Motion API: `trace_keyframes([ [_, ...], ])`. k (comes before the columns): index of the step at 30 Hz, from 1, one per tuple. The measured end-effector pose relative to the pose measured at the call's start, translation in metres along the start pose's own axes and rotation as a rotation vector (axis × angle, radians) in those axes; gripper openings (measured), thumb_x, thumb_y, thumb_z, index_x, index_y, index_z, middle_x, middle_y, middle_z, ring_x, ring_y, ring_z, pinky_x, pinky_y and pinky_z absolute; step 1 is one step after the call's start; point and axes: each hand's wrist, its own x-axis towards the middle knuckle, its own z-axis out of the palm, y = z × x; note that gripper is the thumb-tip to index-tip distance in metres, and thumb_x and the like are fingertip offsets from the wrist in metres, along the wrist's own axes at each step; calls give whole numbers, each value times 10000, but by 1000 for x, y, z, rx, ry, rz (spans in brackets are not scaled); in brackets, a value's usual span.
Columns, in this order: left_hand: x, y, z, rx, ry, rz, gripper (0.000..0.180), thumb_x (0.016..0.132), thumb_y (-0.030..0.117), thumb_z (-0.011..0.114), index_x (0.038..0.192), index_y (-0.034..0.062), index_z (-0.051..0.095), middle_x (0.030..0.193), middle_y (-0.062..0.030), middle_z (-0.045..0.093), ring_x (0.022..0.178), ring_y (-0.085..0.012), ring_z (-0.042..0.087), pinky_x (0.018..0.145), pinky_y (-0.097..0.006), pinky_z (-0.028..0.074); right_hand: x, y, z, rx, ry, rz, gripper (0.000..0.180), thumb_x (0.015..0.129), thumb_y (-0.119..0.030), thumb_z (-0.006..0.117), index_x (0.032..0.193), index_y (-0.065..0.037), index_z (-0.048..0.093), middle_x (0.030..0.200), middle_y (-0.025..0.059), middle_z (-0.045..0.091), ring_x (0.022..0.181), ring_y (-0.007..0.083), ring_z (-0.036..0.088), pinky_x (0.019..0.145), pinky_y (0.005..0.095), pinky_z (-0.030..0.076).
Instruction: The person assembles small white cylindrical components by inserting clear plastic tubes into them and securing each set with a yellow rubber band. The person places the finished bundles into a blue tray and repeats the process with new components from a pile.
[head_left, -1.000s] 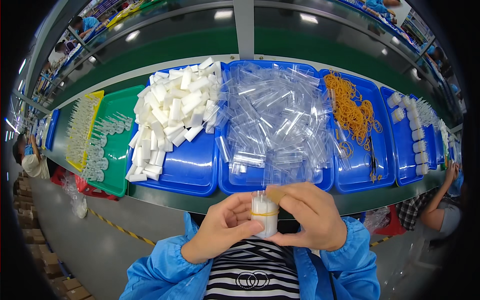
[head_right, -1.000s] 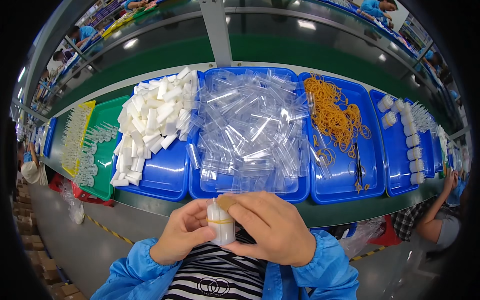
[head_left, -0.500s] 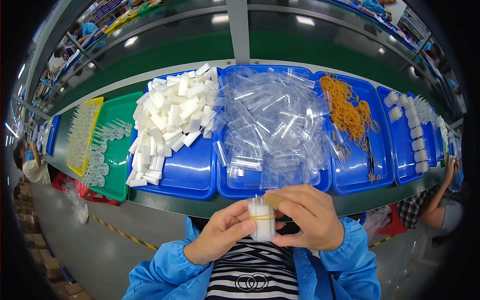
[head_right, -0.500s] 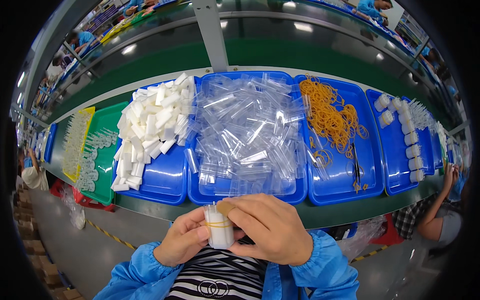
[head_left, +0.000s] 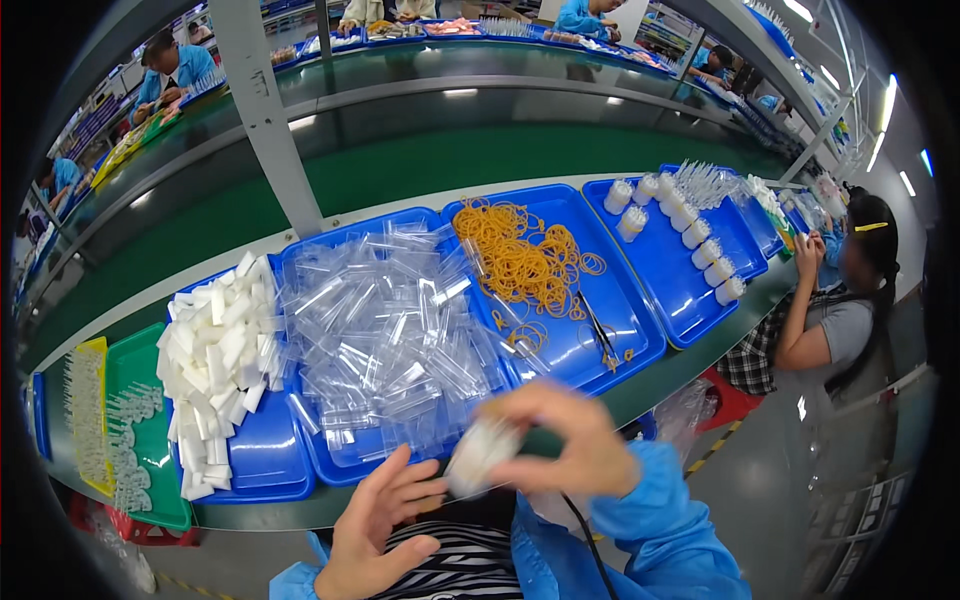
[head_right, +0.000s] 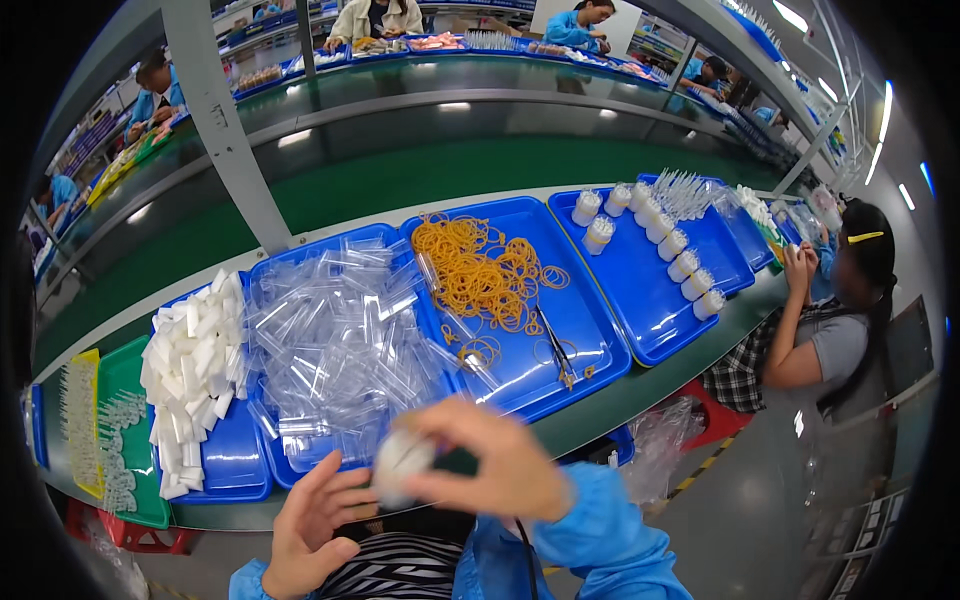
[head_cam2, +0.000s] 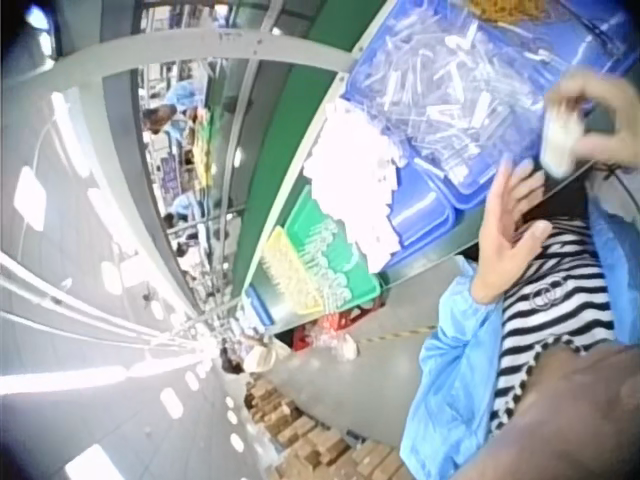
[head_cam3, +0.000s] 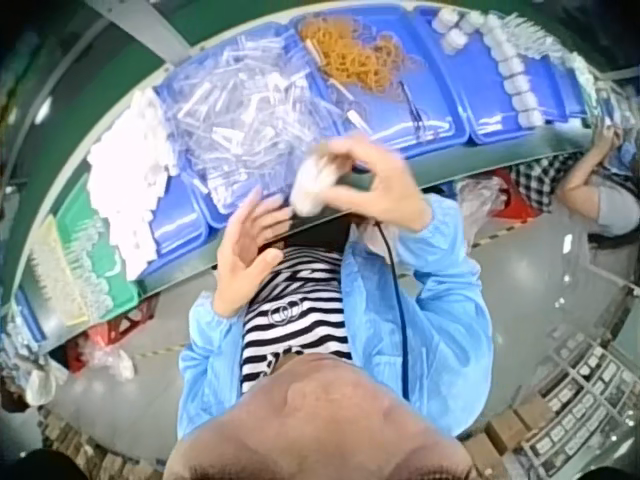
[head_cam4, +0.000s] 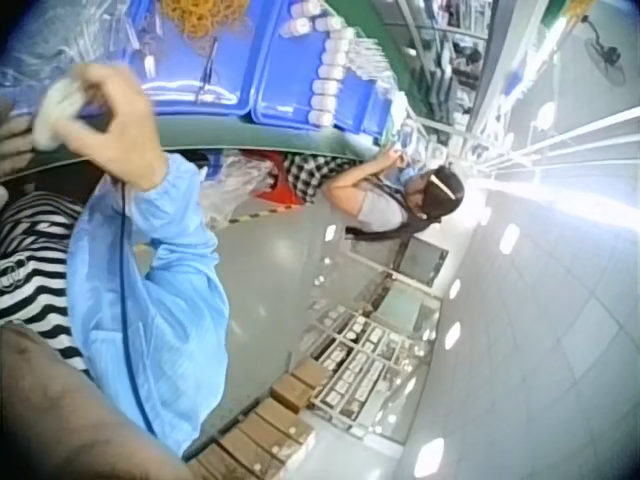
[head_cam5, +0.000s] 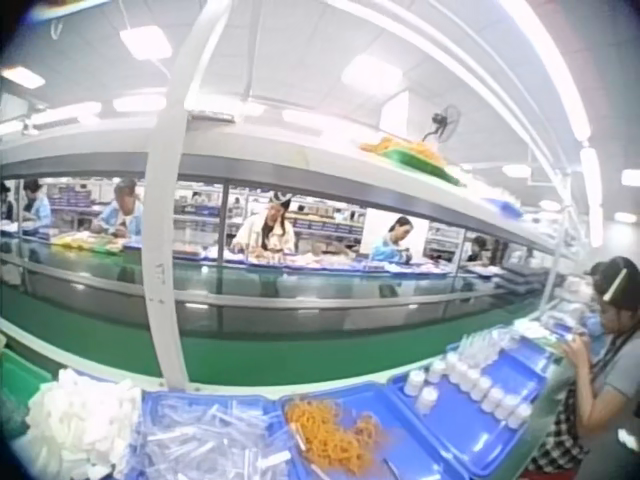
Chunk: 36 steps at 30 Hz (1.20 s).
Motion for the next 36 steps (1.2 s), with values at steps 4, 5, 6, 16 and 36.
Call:
trace_keyframes([
  [4,-6,3,-25,204,-34,-17,676,930,45,658,1511,-35,322,1399,-205,528,1270,-286,555,1085,-392,431,6,69,-91,-361,791,36,410,842,-128,769,1217,-32,635,1111,103,659,943,157,619,765,293,508],
  [5,-9,2,-32,197,-18,-70,684,940,60,652,1520,-30,302,1419,-210,508,1290,-289,539,1092,-398,425,8,89,-119,-438,878,43,436,884,-138,730,1274,-2,590,1139,87,635,953,159,636,809,290,520],
  [6,-12,1,-37,186,-1,-124,693,949,76,646,1530,-26,282,1439,-214,489,1310,-293,522,1100,-404,419,7,114,-145,-485,976,94,451,897,-167,733,1288,-2,583,1123,90,647,918,155,633,809,286,521],
  [16,-40,26,-81,334,328,97,300,967,44,642,1260,-18,621,1108,-116,694,937,-152,677,803,-284,559,-44,294,-290,-332,758,378,650,944,-234,714,1482,-25,414,1315,171,575,1090,225,616,883,304,508],
  [36,-140,81,-326,2156,1056,-151,206,815,51,656,1005,74,581,932,-107,586,823,-292,659,668,-420,536,130,-48,165,-647,-375,-646,182,773,-94,702,954,-80,686,778,29,598,791,219,572,698,354,425],
])
